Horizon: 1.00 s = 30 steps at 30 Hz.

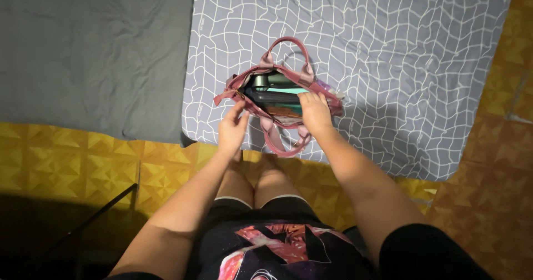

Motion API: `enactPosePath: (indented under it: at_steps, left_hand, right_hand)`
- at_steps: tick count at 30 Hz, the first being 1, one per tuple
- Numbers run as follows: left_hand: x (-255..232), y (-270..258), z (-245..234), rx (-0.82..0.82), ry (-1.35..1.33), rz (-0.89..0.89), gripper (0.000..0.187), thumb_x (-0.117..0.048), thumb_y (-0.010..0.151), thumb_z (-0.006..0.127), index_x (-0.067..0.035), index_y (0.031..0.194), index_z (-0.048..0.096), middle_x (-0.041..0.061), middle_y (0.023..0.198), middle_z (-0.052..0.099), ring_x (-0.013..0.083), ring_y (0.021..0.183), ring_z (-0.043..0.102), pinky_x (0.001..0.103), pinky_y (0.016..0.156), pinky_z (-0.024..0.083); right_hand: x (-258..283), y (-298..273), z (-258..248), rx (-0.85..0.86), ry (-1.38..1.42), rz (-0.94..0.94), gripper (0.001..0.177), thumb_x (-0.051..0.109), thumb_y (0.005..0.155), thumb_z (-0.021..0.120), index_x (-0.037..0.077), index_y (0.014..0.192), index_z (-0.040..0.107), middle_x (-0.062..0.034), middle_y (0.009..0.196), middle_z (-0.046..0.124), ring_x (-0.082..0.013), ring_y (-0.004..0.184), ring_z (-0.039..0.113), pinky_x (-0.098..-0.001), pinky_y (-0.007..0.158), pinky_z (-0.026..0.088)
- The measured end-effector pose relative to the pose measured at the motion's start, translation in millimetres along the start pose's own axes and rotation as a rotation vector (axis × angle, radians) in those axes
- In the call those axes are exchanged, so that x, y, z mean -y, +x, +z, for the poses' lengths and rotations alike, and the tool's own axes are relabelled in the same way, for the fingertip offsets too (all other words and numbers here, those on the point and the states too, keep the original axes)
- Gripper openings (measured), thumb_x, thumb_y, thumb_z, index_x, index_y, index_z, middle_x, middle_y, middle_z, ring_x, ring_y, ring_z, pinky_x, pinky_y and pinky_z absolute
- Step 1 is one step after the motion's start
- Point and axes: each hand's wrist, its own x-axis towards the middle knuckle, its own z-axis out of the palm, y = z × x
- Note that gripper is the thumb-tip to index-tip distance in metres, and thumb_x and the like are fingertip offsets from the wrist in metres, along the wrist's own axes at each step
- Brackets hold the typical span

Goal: The person unzips a pink handbag on a bed and takes items out one at a time, carrying each to a nearby dresser. They place a wallet, a bottle of mouthwash, a hair dryer, a water bottle, a small pouch, and a phone case on the dresser, set some papers aside, and then zip the handbag closed.

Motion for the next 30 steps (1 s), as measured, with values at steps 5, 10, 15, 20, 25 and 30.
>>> enactPosePath:
  at_steps: [5, 10, 15, 20, 25, 30]
  left_hand:
    - [-2.8, 12.9, -18.1, 0.103, -0.237, -0.065, 0.056, -0.017, 0.097, 0.070, 0.001, 0.146, 0.050, 0.014, 0.142, 0.060, 0.0195, 0.128, 0.059, 0.033, 0.108, 0.048]
    - [-43.7, -1.0, -11.8, 0.304, -0.343, -0.093, 0.069, -0.016, 0.095, 0.072, 0.004, 0.152, 0.040, 0.016, 0.148, 0.055, 0.0217, 0.136, 0.055, 0.034, 0.114, 0.044]
    - [-111.7, -35.1, 8.4, 0.476, -0.464, -0.025, 0.089, -0.013, 0.092, 0.071, -0.010, 0.162, 0.016, 0.014, 0.148, 0.054, 0.0211, 0.125, 0.056, 0.036, 0.105, 0.047]
    - [-165.2, -76.7, 0.2, 0.393, -0.512, 0.088, 0.088, -0.003, 0.086, 0.077, -0.008, 0.159, 0.028, 0.009, 0.148, 0.049, 0.0187, 0.136, 0.048, 0.036, 0.112, 0.044]
    - [-185.3, -100.9, -27.1, 0.344, -0.608, -0.064, 0.088, -0.003, 0.082, 0.077, -0.012, 0.156, 0.031, 0.010, 0.140, 0.054, 0.0223, 0.128, 0.055, 0.041, 0.101, 0.049]
    - [-177.1, -123.9, -52.7, 0.287, -0.694, -0.056, 0.091, -0.005, 0.082, 0.076, -0.016, 0.157, 0.027, 0.010, 0.135, 0.056, 0.0240, 0.118, 0.062, 0.041, 0.083, 0.063]
  right_hand:
    - [16.0, -5.0, -44.7, -0.152, 0.255, 0.075, 0.033, -0.001, 0.090, 0.061, 0.004, 0.121, 0.065, -0.0167, 0.114, 0.068, -0.0380, 0.112, 0.062, -0.0479, 0.101, 0.045]
    - [26.5, -12.7, -78.7, -0.125, 0.661, 0.262, 0.033, 0.002, 0.096, 0.064, 0.002, 0.129, 0.062, -0.0168, 0.119, 0.069, -0.0322, 0.114, 0.065, -0.0398, 0.100, 0.050]
    - [56.0, -14.1, -119.6, 0.115, 1.636, 0.323, 0.035, 0.003, 0.106, 0.055, -0.001, 0.140, 0.055, -0.0121, 0.132, 0.067, -0.0222, 0.122, 0.062, -0.0380, 0.108, 0.048]
    - [112.6, -18.0, -172.8, 0.162, 1.830, 0.302, 0.058, 0.004, 0.102, 0.051, 0.004, 0.157, 0.033, -0.0115, 0.152, 0.049, -0.0219, 0.139, 0.049, -0.0374, 0.115, 0.041]
    - [160.4, -19.8, -203.5, 0.211, 1.707, 0.172, 0.069, 0.000, 0.099, 0.054, 0.007, 0.161, 0.025, -0.0105, 0.159, 0.041, -0.0204, 0.145, 0.042, -0.0353, 0.118, 0.035]
    - [186.6, -17.9, -209.7, 0.314, 1.671, 0.136, 0.070, -0.001, 0.097, 0.055, 0.006, 0.161, 0.027, -0.0117, 0.153, 0.047, -0.0216, 0.138, 0.048, -0.0370, 0.114, 0.039]
